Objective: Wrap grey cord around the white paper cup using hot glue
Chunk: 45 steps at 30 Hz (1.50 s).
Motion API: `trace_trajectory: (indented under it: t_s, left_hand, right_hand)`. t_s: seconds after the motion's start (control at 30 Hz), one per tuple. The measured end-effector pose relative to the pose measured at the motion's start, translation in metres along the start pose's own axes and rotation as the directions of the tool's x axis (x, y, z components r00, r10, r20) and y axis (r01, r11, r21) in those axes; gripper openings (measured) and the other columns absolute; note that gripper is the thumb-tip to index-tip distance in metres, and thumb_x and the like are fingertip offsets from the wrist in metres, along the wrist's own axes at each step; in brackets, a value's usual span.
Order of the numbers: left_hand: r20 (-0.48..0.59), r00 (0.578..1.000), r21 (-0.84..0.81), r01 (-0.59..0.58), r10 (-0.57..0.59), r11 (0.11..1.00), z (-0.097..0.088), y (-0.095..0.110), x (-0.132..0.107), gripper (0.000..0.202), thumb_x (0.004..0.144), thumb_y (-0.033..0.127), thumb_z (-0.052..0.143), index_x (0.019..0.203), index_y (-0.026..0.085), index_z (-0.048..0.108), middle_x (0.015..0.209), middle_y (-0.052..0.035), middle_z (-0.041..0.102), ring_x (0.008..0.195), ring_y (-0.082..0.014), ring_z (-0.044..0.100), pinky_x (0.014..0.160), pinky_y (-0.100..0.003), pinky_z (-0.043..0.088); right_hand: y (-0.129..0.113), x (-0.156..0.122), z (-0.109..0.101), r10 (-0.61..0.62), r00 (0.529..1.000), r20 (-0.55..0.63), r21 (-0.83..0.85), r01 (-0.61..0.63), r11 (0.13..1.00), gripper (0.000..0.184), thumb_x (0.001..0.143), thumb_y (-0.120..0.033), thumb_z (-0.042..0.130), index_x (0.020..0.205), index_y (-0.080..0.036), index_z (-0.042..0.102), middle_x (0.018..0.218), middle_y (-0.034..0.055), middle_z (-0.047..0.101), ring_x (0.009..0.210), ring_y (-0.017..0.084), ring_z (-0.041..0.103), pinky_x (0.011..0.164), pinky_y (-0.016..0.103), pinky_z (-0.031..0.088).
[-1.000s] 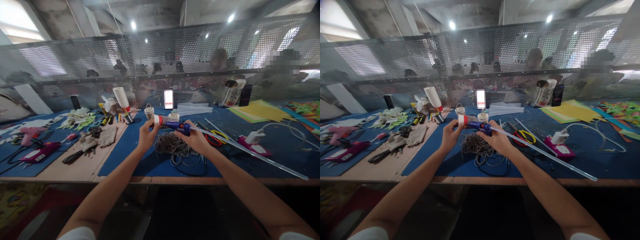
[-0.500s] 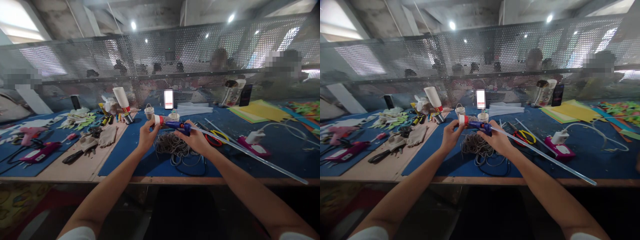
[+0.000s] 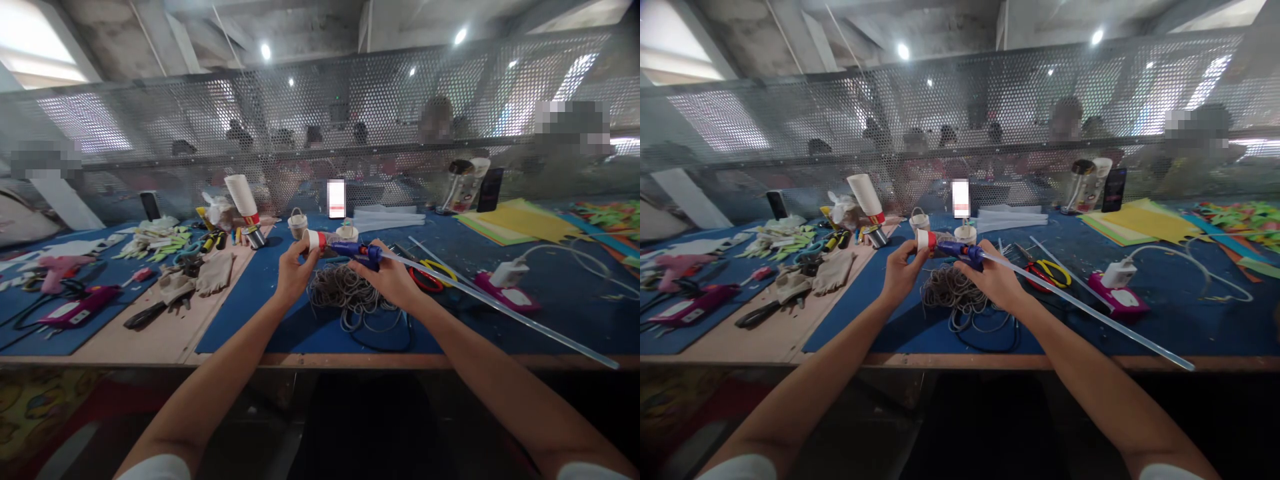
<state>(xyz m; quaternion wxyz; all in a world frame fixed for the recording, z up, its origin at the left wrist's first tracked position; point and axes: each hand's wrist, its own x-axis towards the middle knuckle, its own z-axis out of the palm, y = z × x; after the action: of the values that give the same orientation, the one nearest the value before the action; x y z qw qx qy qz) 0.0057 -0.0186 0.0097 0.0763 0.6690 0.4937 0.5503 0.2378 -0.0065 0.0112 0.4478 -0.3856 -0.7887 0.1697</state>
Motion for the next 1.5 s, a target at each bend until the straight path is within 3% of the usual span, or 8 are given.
trace_trajectory:
  t_s: [0.53,1.03,1.5]
  left_hand:
    - [-0.006,1.0,0.015,-0.008,0.008,1.0,-0.0005,0.0013,-0.0005,0.021,0.09,0.034,0.058,0.086,0.017,0.069,0.077,-0.002,0.06,0.076,-0.0168,0.051,0.073,-0.026,0.04]
    - [0.007,0.999,0.054,-0.049,0.049,0.997,-0.0008,0.0025,-0.0011,0.018,0.091,0.029,0.059,0.084,0.017,0.069,0.078,-0.0026,0.06,0.075,-0.0163,0.052,0.071,-0.026,0.039]
    - [0.01,0.989,0.097,-0.151,0.151,0.984,-0.0003,-0.0024,-0.0004,0.02,0.094,0.032,0.059,0.083,0.017,0.066,0.075,-0.0017,0.054,0.072,-0.0162,0.05,0.068,-0.028,0.038]
  right_hand:
    - [-0.0014,-0.0001,-0.0005,0.016,1.0,-0.017,-0.023,-0.017,1.0,0.031,0.088,-0.053,0.06,0.087,-0.024,0.048,0.084,0.0009,0.058,0.078,0.021,0.057,0.068,0.031,0.04]
    - [0.0002,0.001,-0.0029,0.027,0.999,-0.037,-0.058,-0.029,0.998,0.036,0.089,-0.057,0.059,0.084,-0.025,0.045,0.075,-0.0011,0.051,0.073,0.021,0.055,0.065,0.032,0.038]
    - [0.005,0.0022,0.0001,0.021,0.998,-0.061,-0.059,-0.024,0.998,0.038,0.088,-0.061,0.059,0.086,-0.024,0.049,0.077,-0.0009,0.051,0.071,0.02,0.055,0.066,0.032,0.04]
